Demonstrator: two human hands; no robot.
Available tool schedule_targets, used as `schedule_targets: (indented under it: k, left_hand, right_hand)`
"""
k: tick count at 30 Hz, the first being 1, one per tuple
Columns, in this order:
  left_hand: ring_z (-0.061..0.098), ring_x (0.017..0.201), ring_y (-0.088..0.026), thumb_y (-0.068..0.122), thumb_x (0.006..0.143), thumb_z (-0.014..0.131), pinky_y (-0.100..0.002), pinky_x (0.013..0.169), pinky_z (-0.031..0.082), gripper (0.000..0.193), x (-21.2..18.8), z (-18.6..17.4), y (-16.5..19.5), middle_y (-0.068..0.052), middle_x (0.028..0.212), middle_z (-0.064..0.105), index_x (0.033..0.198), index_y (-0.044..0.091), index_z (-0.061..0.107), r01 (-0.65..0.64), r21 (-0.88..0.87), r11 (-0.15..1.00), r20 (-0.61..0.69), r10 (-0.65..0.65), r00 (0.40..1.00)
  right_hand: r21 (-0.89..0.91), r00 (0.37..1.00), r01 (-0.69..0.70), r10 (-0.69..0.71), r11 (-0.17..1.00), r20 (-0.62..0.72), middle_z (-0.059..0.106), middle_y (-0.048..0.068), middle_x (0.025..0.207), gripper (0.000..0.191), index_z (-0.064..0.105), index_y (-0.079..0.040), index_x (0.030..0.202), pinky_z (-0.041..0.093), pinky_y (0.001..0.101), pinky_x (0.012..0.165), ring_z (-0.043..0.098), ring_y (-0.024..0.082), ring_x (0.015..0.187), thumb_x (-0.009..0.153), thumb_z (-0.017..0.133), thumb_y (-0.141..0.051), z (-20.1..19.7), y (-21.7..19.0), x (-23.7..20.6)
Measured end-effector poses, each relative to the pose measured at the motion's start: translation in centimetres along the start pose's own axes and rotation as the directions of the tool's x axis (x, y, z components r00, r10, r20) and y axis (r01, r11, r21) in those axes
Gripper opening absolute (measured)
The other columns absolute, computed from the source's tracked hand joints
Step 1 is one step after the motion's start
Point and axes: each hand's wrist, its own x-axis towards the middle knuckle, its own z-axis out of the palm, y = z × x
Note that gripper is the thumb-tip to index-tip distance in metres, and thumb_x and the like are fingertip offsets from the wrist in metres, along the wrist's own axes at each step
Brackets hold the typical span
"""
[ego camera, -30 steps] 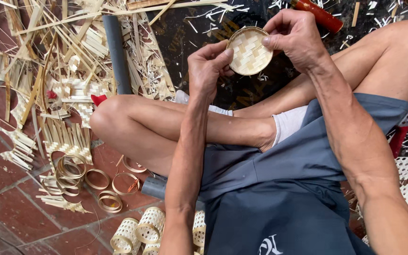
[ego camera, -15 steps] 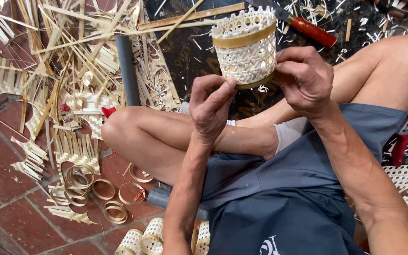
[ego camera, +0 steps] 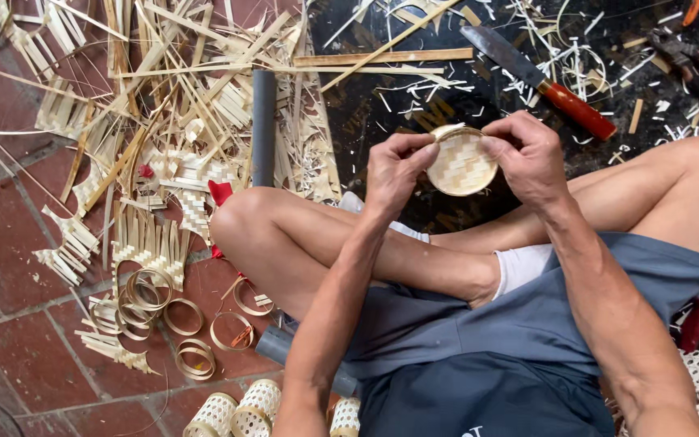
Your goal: The person sits on the floor weaving thin bamboo strips into small round baskets, pressing a woven circular base into a ring and shaping it around a gray cylindrical mold. They use a knife and pliers to trim and adjust strips, secure the weave with clothespins, and bend a long bamboo strip around the mold.
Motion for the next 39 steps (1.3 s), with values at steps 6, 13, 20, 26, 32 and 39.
schedule_targets:
  k: [6,13,20,26,32,39]
  left_hand:
    - [0.069,0.084,-0.012,0.014,0.09,0.08,-0.027,0.074,0.057,0.027,0.4,-1.8,0.3,-0.007,0.098,0.074,0.112,-0.001,0.075,-0.216,0.21,0.954,-0.044,0.23,0.972]
    - [0.059,0.089,-0.027,0.004,0.088,0.074,-0.04,0.07,0.054,0.018,11.2,-10.8,0.8,-0.015,0.098,0.062,0.104,0.0,0.066,-0.244,0.941,0.232,0.098,0.505,0.857]
    - [0.062,0.088,-0.03,0.002,0.096,0.064,-0.043,0.07,0.053,0.008,12.4,-11.9,-1.6,-0.016,0.093,0.062,0.089,0.003,0.061,-0.238,0.957,0.166,0.133,0.478,0.868]
    - [0.068,0.08,-0.028,0.011,0.087,0.073,-0.04,0.07,0.054,0.013,9.5,-12.9,0.7,-0.015,0.09,0.071,0.097,0.003,0.076,-0.293,0.86,0.418,0.044,0.511,0.858]
    - [0.06,0.061,-0.01,0.016,0.094,0.07,-0.026,0.054,0.049,0.018,4.6,-12.1,5.5,-0.004,0.074,0.071,0.104,0.002,0.078,0.099,0.451,0.887,0.031,-0.126,0.992]
    - [0.056,0.065,-0.006,0.014,0.092,0.073,-0.024,0.057,0.046,0.019,2.2,-9.9,4.8,0.002,0.078,0.066,0.106,0.001,0.077,0.002,0.476,0.88,0.266,-0.146,0.953]
  right_hand:
    - [-0.16,0.996,0.01,-0.024,0.987,-0.087,0.064,0.007,0.094,0.008,0.072,0.001,0.107,0.048,0.0267,0.074,0.061,0.015,0.082,0.1,0.075,-0.002,-0.2,1.5,-1.0]
    - [-0.363,0.973,0.006,-0.089,0.932,-0.213,0.071,0.007,0.094,0.003,0.076,-0.003,0.107,0.052,0.0314,0.075,0.067,0.017,0.083,0.106,0.073,-0.003,-3.5,2.6,2.0]
    - [-0.738,0.934,0.294,-0.345,0.608,0.088,0.067,0.015,0.093,0.035,0.073,-0.003,0.105,0.054,0.044,0.072,0.066,0.033,0.084,0.077,0.084,-0.02,-4.4,6.5,7.3]
    - [-0.646,0.974,0.182,-0.224,0.741,0.017,0.068,0.014,0.098,0.011,0.07,-0.003,0.104,0.055,0.0449,0.076,0.068,0.032,0.085,0.097,0.075,-0.01,-4.4,10.1,7.5]
    - [-0.442,0.914,0.198,-0.328,0.875,-0.239,0.07,0.011,0.105,0.029,0.066,0.001,0.127,0.058,0.031,0.075,0.07,0.019,0.088,0.1,0.056,-0.001,-6.2,10.0,7.8]
    - [0.565,0.984,-0.164,0.178,0.809,0.031,0.067,0.003,0.077,0.024,0.07,-0.001,0.112,0.049,0.024,0.048,0.061,0.009,0.056,0.11,0.064,-0.024,-5.2,4.4,8.2]
